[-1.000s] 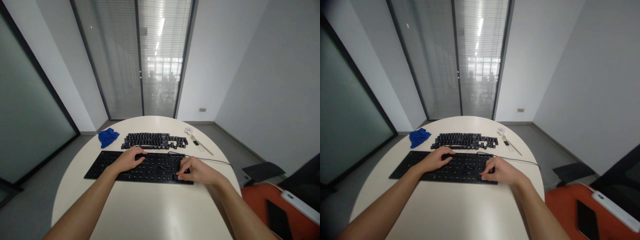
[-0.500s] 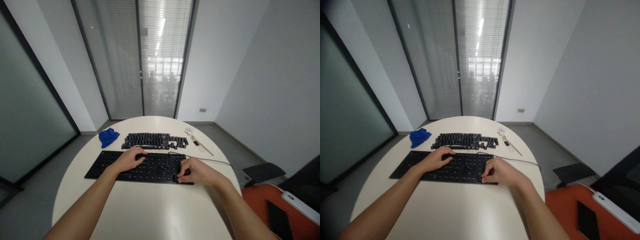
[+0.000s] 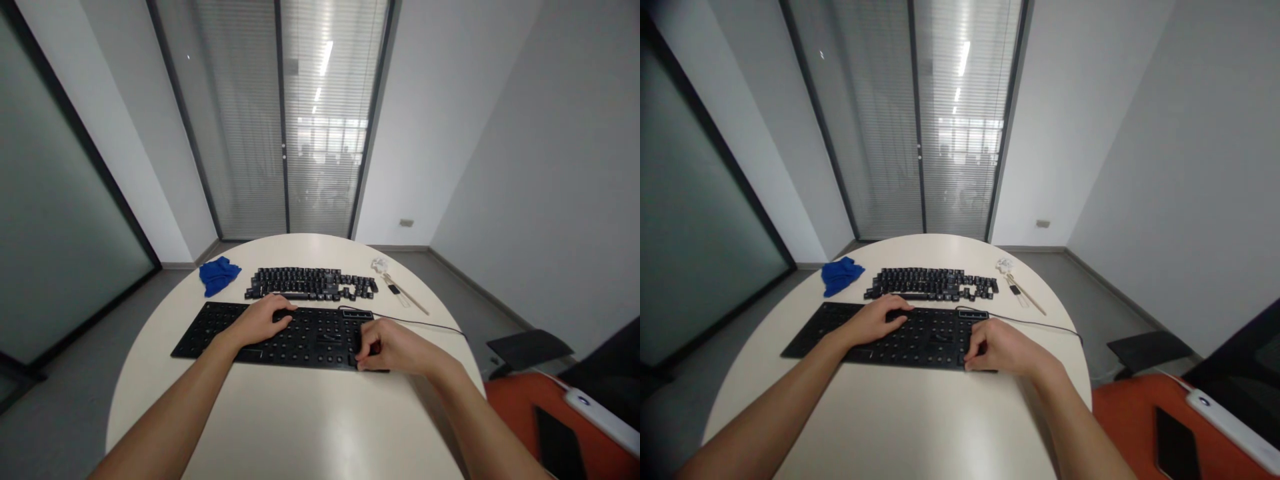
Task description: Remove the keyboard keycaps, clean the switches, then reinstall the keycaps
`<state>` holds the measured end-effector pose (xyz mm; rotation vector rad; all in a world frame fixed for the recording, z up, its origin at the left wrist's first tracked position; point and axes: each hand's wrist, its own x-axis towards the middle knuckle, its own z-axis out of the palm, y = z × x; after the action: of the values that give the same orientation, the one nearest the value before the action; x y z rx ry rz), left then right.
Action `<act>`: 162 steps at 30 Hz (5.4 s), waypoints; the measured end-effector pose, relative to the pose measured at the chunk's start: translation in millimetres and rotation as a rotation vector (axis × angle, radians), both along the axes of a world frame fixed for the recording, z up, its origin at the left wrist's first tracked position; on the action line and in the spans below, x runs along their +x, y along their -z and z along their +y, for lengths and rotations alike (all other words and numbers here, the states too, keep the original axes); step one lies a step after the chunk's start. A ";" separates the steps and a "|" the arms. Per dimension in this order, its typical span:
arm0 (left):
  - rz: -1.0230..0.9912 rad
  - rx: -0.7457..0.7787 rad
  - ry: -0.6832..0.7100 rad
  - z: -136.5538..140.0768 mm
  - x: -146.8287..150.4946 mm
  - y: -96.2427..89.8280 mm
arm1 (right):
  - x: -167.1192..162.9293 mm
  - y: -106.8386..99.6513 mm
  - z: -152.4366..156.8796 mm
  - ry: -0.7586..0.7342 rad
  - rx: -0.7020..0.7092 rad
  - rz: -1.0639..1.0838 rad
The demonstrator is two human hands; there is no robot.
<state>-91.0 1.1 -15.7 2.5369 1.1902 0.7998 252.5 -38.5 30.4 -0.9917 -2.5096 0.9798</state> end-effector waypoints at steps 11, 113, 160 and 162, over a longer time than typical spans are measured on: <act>0.036 0.014 -0.022 -7.4 12.5 -4.8 | -7.9 -34.1 53.3 0.425 0.368 -0.294; 0.037 0.013 -0.027 -6.5 16.3 -3.2 | -38.0 -24.3 10.7 0.111 -0.098 -0.305; 0.040 -0.003 -0.024 -7.9 15.9 -5.8 | -16.3 27.2 81.8 0.631 0.387 -0.225; 0.041 -0.009 -0.024 -8.3 15.7 -6.4 | -16.6 25.9 80.2 0.617 0.406 -0.228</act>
<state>-75.3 -7.2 -9.2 2.5483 1.2360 0.7503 235.8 41.7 4.4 -1.6464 -2.1854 0.1760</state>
